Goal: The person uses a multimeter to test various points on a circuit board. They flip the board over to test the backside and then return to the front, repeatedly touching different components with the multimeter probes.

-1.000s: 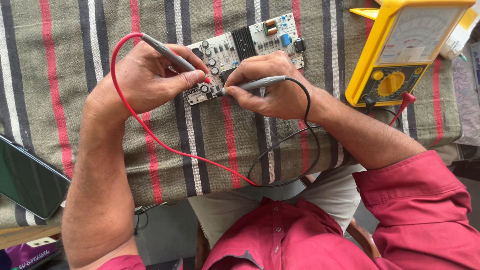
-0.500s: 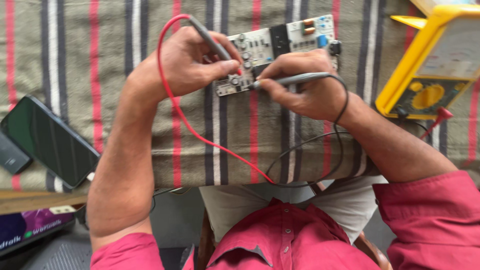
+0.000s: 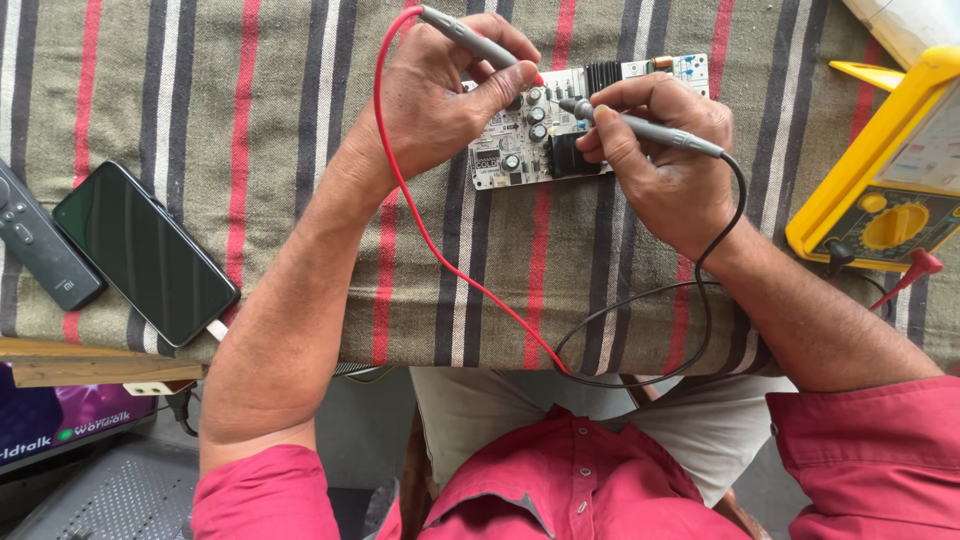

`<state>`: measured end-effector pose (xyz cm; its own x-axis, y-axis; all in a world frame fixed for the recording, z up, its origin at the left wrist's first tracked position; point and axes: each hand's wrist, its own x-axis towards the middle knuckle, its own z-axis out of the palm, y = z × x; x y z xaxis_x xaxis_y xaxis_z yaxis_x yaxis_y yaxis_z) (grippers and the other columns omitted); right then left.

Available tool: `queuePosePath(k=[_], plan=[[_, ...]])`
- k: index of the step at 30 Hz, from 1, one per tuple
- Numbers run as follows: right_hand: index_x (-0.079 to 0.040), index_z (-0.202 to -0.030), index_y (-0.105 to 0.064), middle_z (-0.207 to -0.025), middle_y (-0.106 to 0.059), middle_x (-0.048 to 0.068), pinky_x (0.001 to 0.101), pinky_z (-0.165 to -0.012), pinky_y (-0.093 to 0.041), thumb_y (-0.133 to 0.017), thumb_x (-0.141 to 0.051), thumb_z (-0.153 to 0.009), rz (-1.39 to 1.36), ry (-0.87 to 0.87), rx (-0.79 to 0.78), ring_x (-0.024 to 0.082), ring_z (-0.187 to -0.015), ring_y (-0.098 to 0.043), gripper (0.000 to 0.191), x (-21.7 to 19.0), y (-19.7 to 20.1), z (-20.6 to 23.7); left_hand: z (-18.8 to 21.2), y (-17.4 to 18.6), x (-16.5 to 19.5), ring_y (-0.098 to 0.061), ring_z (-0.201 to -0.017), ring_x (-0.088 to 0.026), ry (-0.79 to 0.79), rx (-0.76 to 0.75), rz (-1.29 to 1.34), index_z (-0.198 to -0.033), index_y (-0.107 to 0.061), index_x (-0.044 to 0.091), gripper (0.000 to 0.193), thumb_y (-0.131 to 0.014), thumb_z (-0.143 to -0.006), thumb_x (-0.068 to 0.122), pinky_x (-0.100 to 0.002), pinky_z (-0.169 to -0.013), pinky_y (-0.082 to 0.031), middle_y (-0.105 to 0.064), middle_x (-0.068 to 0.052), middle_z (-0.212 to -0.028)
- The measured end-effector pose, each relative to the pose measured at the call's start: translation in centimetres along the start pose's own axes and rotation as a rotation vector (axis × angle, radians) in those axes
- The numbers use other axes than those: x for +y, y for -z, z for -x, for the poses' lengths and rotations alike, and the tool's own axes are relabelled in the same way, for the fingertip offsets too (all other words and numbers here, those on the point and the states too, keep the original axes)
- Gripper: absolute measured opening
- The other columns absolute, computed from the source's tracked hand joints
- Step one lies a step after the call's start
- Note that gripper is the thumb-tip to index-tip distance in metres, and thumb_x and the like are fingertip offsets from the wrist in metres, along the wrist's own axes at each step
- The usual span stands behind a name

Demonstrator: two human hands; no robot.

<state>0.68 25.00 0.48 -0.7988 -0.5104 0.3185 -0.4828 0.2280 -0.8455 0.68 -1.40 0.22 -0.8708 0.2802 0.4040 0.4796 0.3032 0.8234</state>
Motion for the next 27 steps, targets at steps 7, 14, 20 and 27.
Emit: queuePosePath(k=[7,14,20,27], plan=[[0.005,-0.114,-0.068,-0.095,-0.077,0.012,0.025,-0.078,-0.065,-0.063,-0.002,-0.111,0.054,-0.016,-0.007,0.015,-0.09,-0.079,0.009,-0.7,0.0,-0.4,0.1,-0.7,-0.1,-0.066,-0.076,-0.006,0.028,0.037,-0.079,-0.109,-0.074,0.008,0.006,-0.074,-0.107,0.014,-0.023,-0.061,-0.053,-0.073,0.0,-0.087],[0.004,-0.113,-0.068,-0.093,-0.077,0.011,0.0246,-0.077,-0.065,-0.063,-0.003,-0.11,0.059,-0.033,-0.007,0.015,-0.089,-0.079,0.01,-0.7,0.0,-0.6,0.3,-1.0,-0.3,-0.058,-0.073,-0.007,0.078,0.031,-0.092,-0.108,-0.074,0.01,0.009,-0.072,-0.108,0.019,-0.026,-0.063,-0.049,-0.069,0.001,-0.082],[0.004,-0.111,-0.068,-0.092,-0.077,0.012,0.0249,-0.076,-0.064,-0.063,-0.004,-0.11,0.064,-0.039,-0.003,0.016,-0.088,-0.079,0.01,-0.2,0.0,-0.3,0.4,-1.1,-0.7,-0.059,-0.075,-0.007,0.048,0.032,-0.089,-0.109,-0.074,0.01,0.008,-0.072,-0.108,0.018,-0.025,-0.064,-0.051,-0.071,0.001,-0.086],[0.0,-0.13,-0.063,-0.103,-0.076,0.014,0.0256,-0.078,-0.063,-0.052,-0.006,-0.121,0.148,0.265,0.039,0.02,-0.094,-0.081,0.016,1.7,1.0,-0.9,-0.2,-1.0,-1.5,-0.064,-0.074,-0.007,-0.072,0.128,-0.136,-0.11,-0.074,0.009,0.007,-0.069,-0.112,0.014,-0.023,-0.061,-0.053,-0.073,0.0,-0.092]])
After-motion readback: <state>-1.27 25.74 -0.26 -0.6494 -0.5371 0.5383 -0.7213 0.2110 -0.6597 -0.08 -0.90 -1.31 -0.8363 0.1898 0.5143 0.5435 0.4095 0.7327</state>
